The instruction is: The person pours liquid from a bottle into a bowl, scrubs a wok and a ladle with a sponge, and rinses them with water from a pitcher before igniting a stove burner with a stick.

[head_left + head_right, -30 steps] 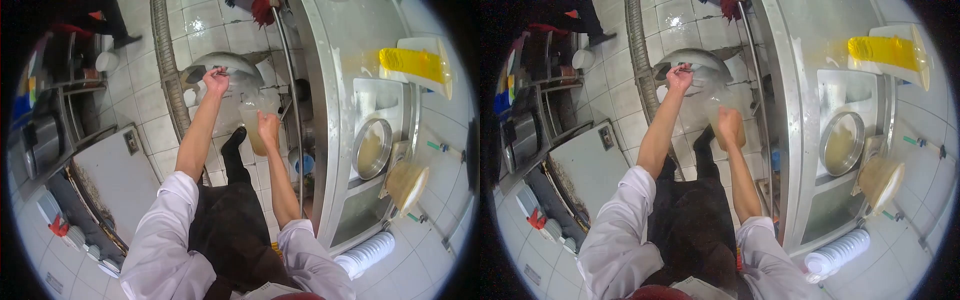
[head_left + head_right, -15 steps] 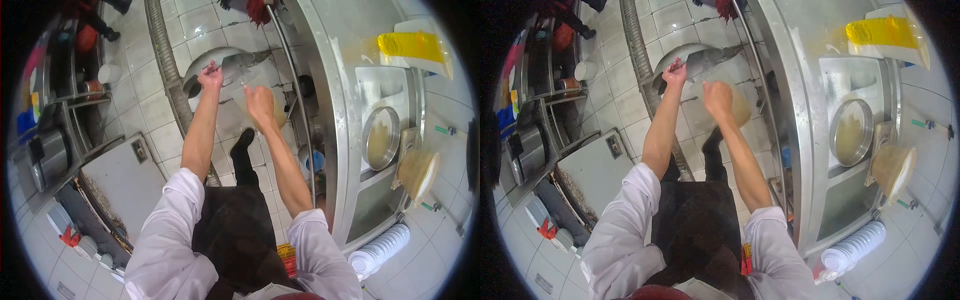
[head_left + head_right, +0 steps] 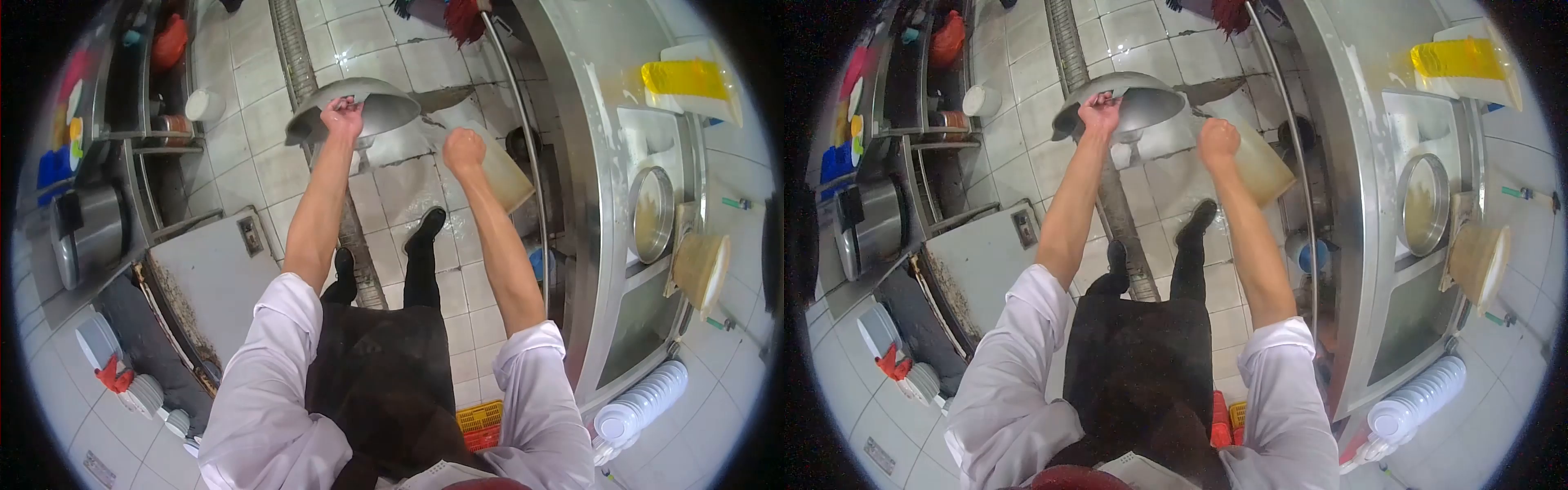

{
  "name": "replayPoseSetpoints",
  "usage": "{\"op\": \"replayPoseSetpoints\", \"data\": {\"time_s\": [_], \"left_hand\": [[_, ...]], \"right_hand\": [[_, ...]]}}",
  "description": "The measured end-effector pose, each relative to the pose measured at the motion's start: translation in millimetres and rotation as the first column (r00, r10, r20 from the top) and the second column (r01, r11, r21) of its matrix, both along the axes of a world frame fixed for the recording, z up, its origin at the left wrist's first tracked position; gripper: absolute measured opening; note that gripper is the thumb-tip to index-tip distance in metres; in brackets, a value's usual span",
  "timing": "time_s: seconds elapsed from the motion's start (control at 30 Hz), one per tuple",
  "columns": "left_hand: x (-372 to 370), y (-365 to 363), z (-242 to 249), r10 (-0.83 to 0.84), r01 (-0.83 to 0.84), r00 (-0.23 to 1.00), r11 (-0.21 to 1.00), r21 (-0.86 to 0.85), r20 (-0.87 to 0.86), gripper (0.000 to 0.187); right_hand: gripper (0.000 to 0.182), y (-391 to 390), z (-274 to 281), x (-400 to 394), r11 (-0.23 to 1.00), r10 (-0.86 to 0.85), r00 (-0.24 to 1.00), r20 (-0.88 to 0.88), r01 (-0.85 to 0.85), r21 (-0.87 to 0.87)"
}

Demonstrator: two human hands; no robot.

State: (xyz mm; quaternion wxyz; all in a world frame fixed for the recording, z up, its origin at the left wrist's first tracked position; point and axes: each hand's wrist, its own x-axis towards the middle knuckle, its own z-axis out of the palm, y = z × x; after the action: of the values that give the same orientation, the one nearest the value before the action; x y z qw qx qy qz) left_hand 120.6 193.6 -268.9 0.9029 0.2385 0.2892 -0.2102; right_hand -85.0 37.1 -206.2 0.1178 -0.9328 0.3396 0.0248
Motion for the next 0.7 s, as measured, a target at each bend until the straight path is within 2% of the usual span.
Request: {"op": "replayPoseSetpoints", "data": {"time_s": [0.07,0.13,0.17,0.2,0.23,0.27,0.3,0.33,0.37,0.4,0.43,0.47,0.5,0.53,0.57,0.63,0.7], "left_hand": [[-1,18,-7,-0.056,0.054,0.998,0.997,0.047,0.037,0.008],[-3,31,-8,-0.24,0.237,0.949,0.971,0.037,0.203,0.012],[-9,33,-8,-0.255,0.253,0.946,0.967,0.037,0.199,0.012],[-15,29,-4,-0.35,0.307,0.905,0.93,0.201,0.241,0.013],[-20,27,0,-0.447,0.342,0.853,0.868,0.361,0.268,0.014],[-28,32,7,-0.46,0.357,0.847,0.864,0.356,0.267,0.014],[-39,40,20,-0.591,0.279,0.727,0.721,0.635,0.351,0.012],[-50,47,36,-0.721,0.117,0.58,0.534,0.837,0.378,0.011],[-60,55,51,-0.837,-0.104,0.43,0.327,0.939,0.339,0.011],[-68,62,69,-0.865,-0.267,0.389,0.223,0.938,0.317,0.013],[-70,71,79,-0.871,-0.265,0.371,0.234,0.935,0.323,0.013],[-65,82,86,-0.93,-0.296,0.268,0.17,0.94,0.252,0.014],[-62,95,91,-0.973,-0.331,0.161,0.104,0.938,0.165,0.015],[-60,107,94,-0.975,-0.342,0.145,0.11,0.933,0.168,0.016],[-54,116,100,-0.976,-0.354,0.127,0.121,0.927,0.176,0.018],[-41,130,128,-0.981,-0.499,-0.015,0.176,0.849,0.195,0.022],[-31,144,145,-0.986,-0.088,0.117,0.113,0.99,0.123,0.025]], "right_hand": [[0.032,3,-14,-21,0.999,-0.038,0.999,0.004,0.038,-0.026],[0.032,10,-26,-52,0.995,-0.092,0.996,0.009,0.092,-0.048],[0.031,18,-29,-77,0.992,-0.075,0.996,0.05,0.08,-0.101],[0.031,25,-31,-99,0.985,-0.054,0.994,0.094,0.068,-0.159],[0.03,33,-35,-121,0.985,-0.096,0.993,0.073,0.105,-0.14],[0.029,44,-39,-150,0.982,-0.137,0.989,0.046,0.142,-0.121],[0.031,53,-45,-183,0.987,-0.091,0.996,-0.024,0.087,-0.136],[0.032,63,-46,-213,0.988,-0.046,0.995,-0.091,0.032,-0.148],[0.033,77,-34,-239,0.985,-0.125,0.99,-0.065,0.116,-0.126],[0.034,94,-23,-265,0.974,-0.206,0.978,-0.04,0.201,-0.101],[0.032,108,-16,-296,0.955,-0.28,0.958,-0.06,0.271,-0.121],[0.03,122,-12,-326,0.929,-0.355,0.932,-0.075,0.343,-0.142],[0.034,139,-4,-355,0.865,-0.489,0.872,-0.03,0.481,-0.141],[0.038,154,4,-382,0.78,-0.615,0.788,0.016,0.611,-0.133],[0.038,163,7,-409,0.758,-0.642,0.766,0.021,0.638,-0.133],[0.044,198,13,-470,0.458,-0.888,0.46,-0.026,0.887,0.052],[0.047,236,22,-519,0.396,-0.918,0.395,0.046,0.918,0.017]]}}
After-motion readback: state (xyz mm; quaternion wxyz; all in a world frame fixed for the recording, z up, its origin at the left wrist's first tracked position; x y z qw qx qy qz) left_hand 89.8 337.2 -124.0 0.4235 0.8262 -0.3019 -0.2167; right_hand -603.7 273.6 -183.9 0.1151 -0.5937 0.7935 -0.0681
